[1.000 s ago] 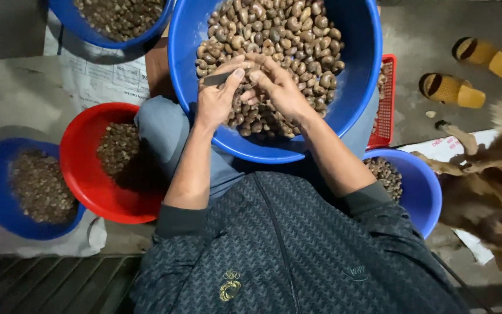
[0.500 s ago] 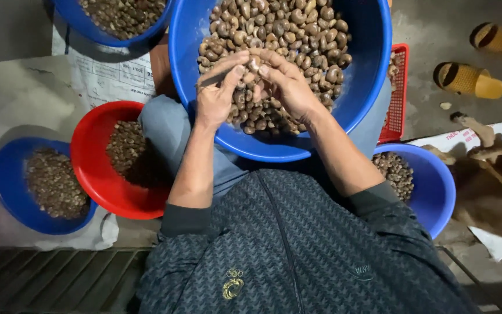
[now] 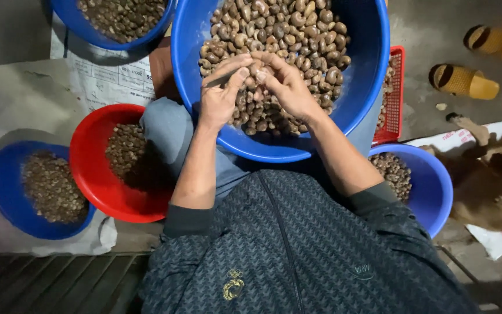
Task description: Sorting and prying open nuts in a large basin using a small hand tool on the floor of a processing area.
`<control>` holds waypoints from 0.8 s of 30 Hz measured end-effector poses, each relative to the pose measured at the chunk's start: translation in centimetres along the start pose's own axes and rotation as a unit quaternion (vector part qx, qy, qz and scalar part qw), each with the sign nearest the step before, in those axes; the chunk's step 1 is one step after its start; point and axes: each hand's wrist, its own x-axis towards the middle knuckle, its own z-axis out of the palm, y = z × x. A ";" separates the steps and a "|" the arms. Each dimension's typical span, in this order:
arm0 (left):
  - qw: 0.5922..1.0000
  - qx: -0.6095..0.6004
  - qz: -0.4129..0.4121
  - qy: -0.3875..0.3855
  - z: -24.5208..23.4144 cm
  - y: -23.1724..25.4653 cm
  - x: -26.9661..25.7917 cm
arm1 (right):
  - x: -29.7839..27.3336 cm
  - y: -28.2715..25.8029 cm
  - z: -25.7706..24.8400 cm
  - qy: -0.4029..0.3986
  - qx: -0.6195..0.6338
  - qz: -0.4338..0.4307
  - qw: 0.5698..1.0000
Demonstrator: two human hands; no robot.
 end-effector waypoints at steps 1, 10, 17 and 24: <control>1.000 0.000 -0.009 -0.004 0.1 -0.1 -0.1 | 0.0 0.1 0.1 0.008 -0.052 -0.034 0.998; 0.998 -0.013 -0.052 -0.011 0.7 -2.6 -0.5 | -0.3 1.1 0.6 0.053 -0.251 -0.083 0.963; 0.998 -0.052 -0.023 0.011 0.8 -2.1 -0.4 | -0.1 2.0 0.5 0.073 -0.371 -0.139 0.916; 1.000 -0.003 0.009 -0.003 0.1 -0.4 -0.1 | -0.5 1.0 0.9 0.068 -0.309 -0.115 0.942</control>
